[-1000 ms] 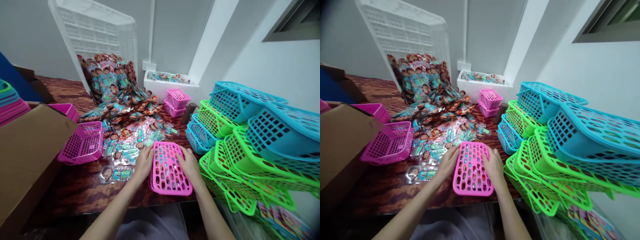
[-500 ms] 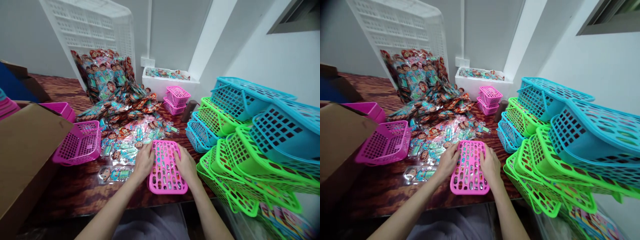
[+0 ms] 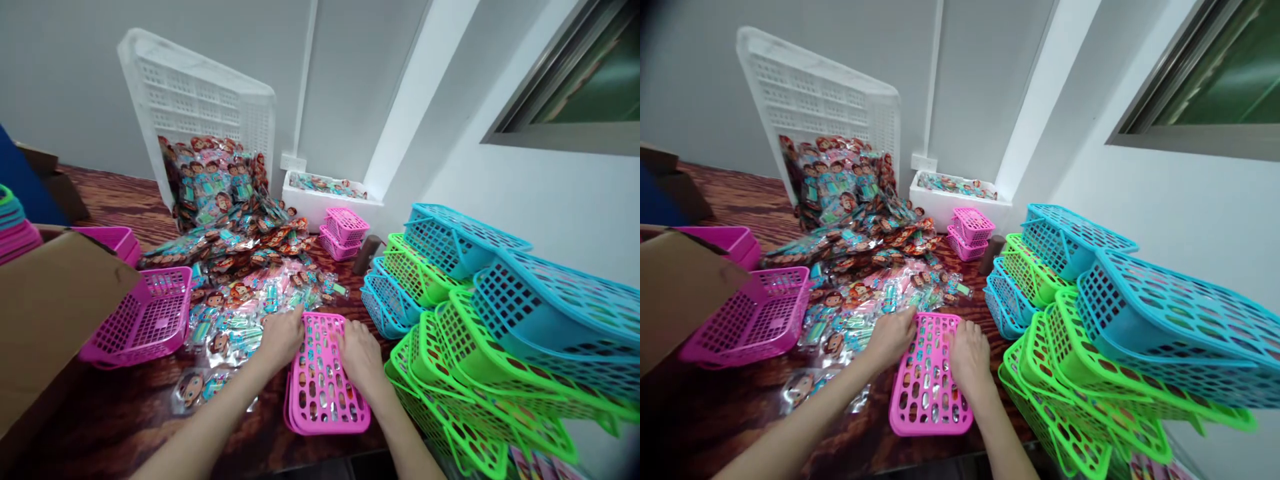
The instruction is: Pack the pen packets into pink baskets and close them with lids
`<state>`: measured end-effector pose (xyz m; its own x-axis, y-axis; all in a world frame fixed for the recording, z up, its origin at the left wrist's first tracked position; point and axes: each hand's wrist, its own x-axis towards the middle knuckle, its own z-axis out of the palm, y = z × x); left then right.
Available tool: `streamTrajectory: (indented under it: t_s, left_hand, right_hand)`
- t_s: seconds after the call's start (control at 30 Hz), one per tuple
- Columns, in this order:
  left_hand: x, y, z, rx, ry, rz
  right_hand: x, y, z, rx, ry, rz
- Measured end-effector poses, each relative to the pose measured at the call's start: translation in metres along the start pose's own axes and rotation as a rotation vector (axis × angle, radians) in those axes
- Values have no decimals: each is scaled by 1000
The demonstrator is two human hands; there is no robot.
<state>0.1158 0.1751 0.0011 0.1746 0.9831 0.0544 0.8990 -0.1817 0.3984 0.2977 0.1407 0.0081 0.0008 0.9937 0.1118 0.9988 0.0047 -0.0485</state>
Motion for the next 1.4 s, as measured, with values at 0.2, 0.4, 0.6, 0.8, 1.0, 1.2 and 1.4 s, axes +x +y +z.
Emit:
streamTrajectory:
  t_s: [0.2, 0.4, 0.6, 0.8, 1.0, 1.2, 1.4]
  left_hand:
    - [10, -2, 9, -46, 11, -37]
    - [6, 0, 15, -147, 17, -87]
    - [-35, -4, -2, -225, 14, -35]
    - [-96, 4, 1, -408, -51, -197]
    - [-94, 4, 3, -613, -30, -188]
    - [-86, -8, 17, -1020, -151, -222]
    - [-95, -9, 37, -1355, -172, -340]
  right_hand:
    - [7, -13, 15, 53, 41, 52]
    - [8, 5, 27, 379, -1, 98]
    - [10, 9, 21, 491, -108, 110]
    - [5, -2, 21, 272, -57, 75]
    - [2, 1, 28, 274, 11, 13]
    - [-3, -4, 20, 192, 56, -198]
    - [-4, -3, 22, 216, -36, -286]
